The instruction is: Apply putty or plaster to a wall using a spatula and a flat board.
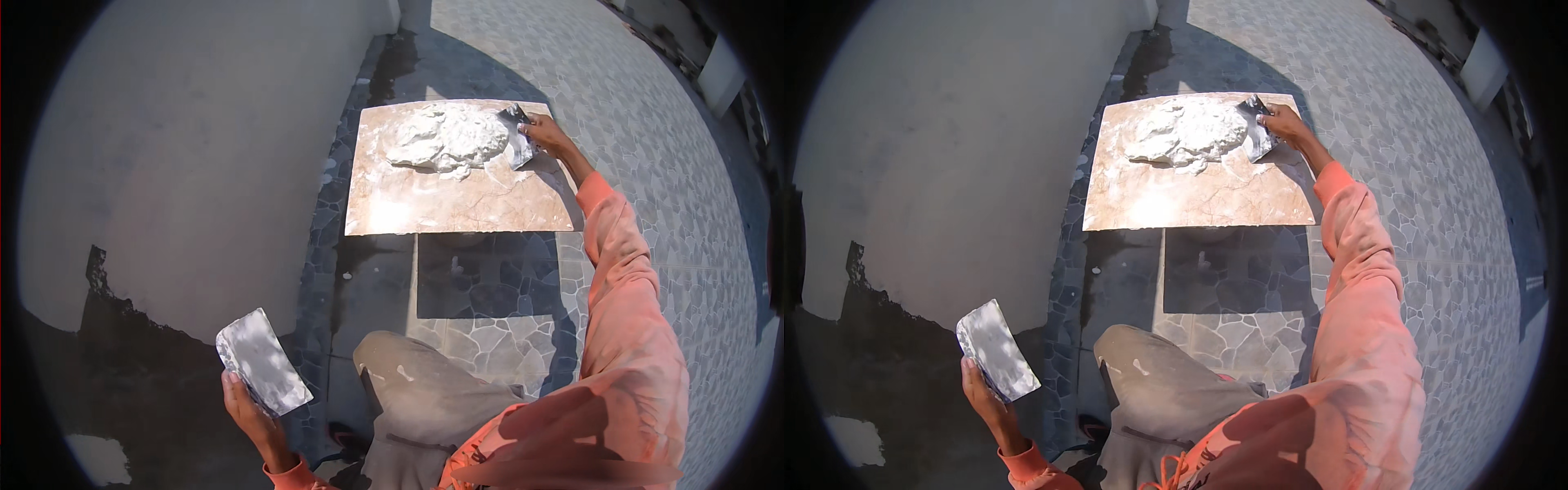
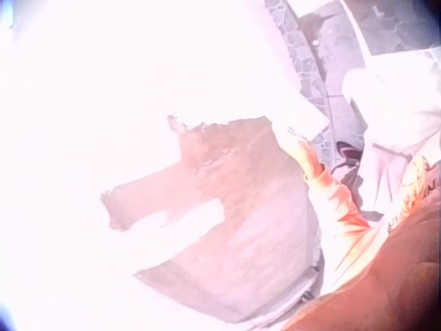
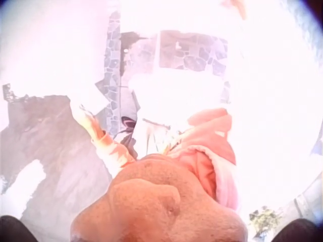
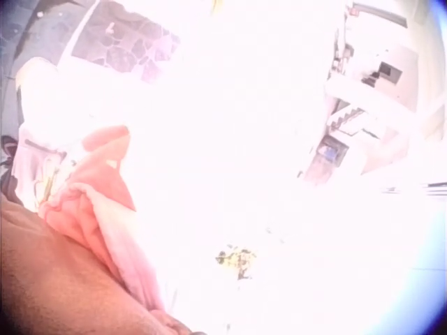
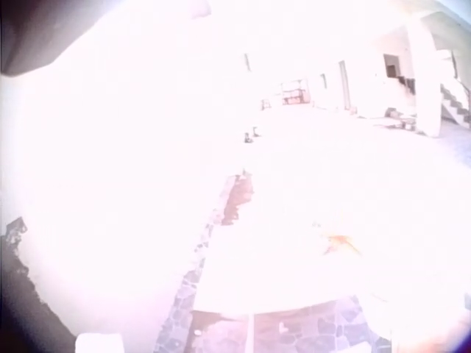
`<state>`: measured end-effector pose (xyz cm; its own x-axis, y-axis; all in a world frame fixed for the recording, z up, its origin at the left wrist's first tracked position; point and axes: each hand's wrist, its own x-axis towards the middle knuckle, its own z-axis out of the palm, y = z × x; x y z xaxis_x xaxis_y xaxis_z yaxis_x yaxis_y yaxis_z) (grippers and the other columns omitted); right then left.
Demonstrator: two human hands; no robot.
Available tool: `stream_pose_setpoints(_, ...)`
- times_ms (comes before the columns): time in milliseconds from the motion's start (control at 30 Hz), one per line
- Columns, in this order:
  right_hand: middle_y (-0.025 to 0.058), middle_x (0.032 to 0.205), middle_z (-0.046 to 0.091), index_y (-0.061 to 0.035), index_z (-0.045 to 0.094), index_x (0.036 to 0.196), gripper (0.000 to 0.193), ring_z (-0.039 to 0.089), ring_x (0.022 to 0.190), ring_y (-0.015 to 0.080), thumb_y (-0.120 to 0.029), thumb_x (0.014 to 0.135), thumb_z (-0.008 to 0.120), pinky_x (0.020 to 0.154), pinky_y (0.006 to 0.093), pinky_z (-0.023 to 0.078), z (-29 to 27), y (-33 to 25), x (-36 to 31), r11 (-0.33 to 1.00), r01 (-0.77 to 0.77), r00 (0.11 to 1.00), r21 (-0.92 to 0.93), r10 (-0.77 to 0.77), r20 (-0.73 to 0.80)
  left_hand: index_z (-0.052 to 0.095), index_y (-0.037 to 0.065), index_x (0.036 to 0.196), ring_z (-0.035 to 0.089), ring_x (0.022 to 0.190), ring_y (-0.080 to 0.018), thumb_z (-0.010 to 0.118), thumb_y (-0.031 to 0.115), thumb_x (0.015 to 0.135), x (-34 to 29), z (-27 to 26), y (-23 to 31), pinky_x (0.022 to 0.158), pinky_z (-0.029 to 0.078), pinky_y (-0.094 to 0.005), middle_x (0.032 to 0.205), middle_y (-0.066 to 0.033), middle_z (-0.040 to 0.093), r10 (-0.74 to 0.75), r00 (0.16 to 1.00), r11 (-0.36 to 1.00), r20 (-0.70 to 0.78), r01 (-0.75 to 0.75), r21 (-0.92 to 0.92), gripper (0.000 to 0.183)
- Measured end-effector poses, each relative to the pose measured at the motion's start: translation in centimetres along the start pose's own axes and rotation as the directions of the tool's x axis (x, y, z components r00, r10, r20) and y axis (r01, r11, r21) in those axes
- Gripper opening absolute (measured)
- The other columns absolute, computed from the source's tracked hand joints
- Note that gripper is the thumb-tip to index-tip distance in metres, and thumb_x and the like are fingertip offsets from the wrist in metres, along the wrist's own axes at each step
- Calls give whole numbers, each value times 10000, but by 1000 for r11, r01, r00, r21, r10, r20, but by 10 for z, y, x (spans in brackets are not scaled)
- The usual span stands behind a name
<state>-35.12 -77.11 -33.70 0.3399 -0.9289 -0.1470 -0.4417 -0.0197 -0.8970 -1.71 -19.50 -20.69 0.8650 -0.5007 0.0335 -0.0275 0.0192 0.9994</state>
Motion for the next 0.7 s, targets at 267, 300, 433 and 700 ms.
stream_pose_setpoints(267, 208, 913, 661, -80, 593, 1148, 368, 639, 871, 372, -82, 781, 580, 717, 447, 496, 61, -85, -72, 497, 347, 923, -795, -332, 196, 527, 15, 1045, 519, 815, -63, 399, 215, 1015, 36, -1, -35, 743, 439, -234, 923, -12, 555, -23, 988, 999, 154, 30, -44, 239)
stream_pose_setpoints(300, 203, 897, 661, -80, 592, 1131, 367, 639, 860, 370, -77, 764, 589, 714, 451, 496, 70, -84, -75, 412, 386, 893, -826, -391, 222, 533, 10, 1043, 510, 826, -59, 404, 209, 1014, 40, -1, -41, 749, 431, -228, 927, -9, 557, -16, 986, 998, 165, 26, -60, 239)
stream_pose_setpoints(433, 190, 878, 658, -83, 590, 1105, 361, 632, 813, 362, -53, 745, 567, 663, 457, 469, 78, -71, -88, 280, 455, 823, -845, -494, 279, 537, -2, 1050, 500, 848, -67, 395, 210, 1016, 36, 2, -55, 773, 419, -234, 940, -16, 562, -44, 979, 997, 197, 54, -49, 258)
stream_pose_setpoints(700, 295, 875, 636, 91, 595, 1044, 376, 647, 793, 373, -164, 774, 532, 711, 459, 468, 43, -62, -101, 819, -20, 975, -573, -110, -191, 537, -9, 1047, 495, 848, -70, 387, 213, 1014, 27, -9, -67, 780, 414, -240, 942, -19, 565, -50, 978, 999, 204, 46, 27, 270)
